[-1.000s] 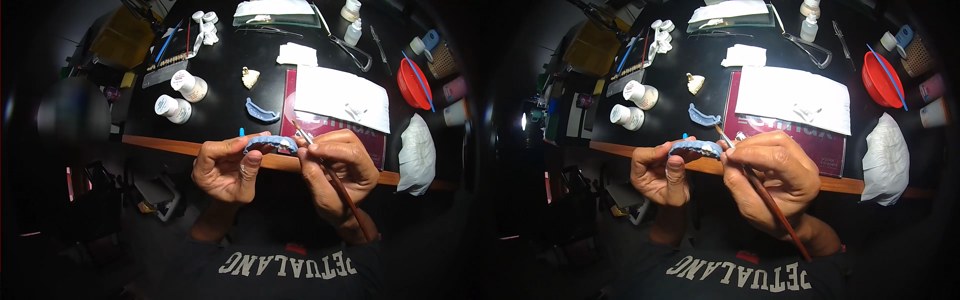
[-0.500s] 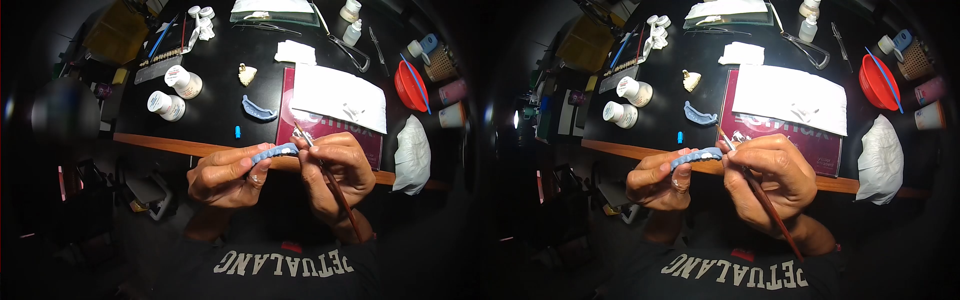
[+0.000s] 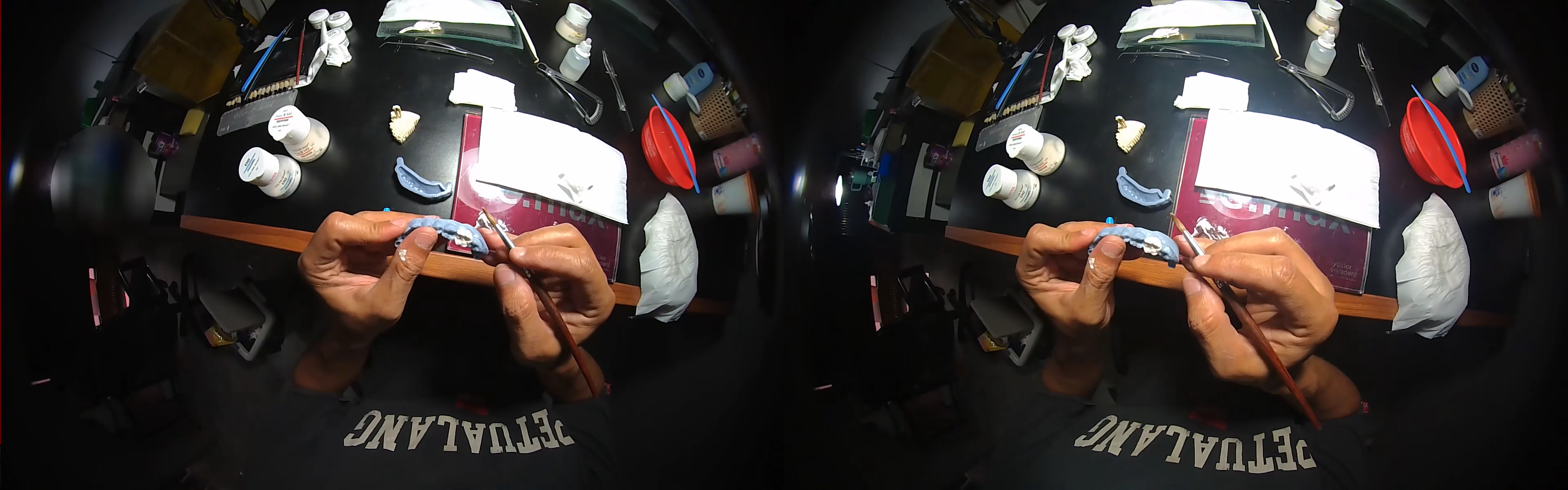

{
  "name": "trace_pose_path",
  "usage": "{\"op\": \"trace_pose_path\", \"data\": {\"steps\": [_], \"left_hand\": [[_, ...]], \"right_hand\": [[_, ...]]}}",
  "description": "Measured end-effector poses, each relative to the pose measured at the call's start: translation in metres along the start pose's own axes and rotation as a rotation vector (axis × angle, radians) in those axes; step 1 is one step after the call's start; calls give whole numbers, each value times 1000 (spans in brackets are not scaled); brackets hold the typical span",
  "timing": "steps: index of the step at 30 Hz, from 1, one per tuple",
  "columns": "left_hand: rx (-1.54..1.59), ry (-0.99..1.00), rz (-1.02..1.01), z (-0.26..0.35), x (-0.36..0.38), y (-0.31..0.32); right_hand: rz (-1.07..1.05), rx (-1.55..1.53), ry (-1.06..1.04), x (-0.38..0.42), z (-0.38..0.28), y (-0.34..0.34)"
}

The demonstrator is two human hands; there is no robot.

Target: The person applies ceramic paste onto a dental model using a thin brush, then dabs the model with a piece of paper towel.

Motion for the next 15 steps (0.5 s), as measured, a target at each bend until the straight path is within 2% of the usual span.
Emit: {"op": "trace_pose_path", "data": {"steps": [7, 10, 13, 15], "left_hand": [[129, -138, -31, -13, -4, 5], [170, -121, -119, -13, -10, 10], [95, -105, -119, -10, -16, 6], [70, -105, -97, -10, -22, 0]], "right_hand": [[-24, -7, 15, 1, -4, -5], [-18, -19, 38, 2, -2, -11], [199, -103, 118, 1, -6, -38], [40, 202, -40, -3, -16, -58]]}}
Point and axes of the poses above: each hand's wrist, its own x-axis away from the middle knuckle, its own y-axis out of the palm, z = x × y, the point moved 10 cm from there along -x, towards the middle knuckle, and after that the axes turned 1 degree about -y, right-handed, at the moved point
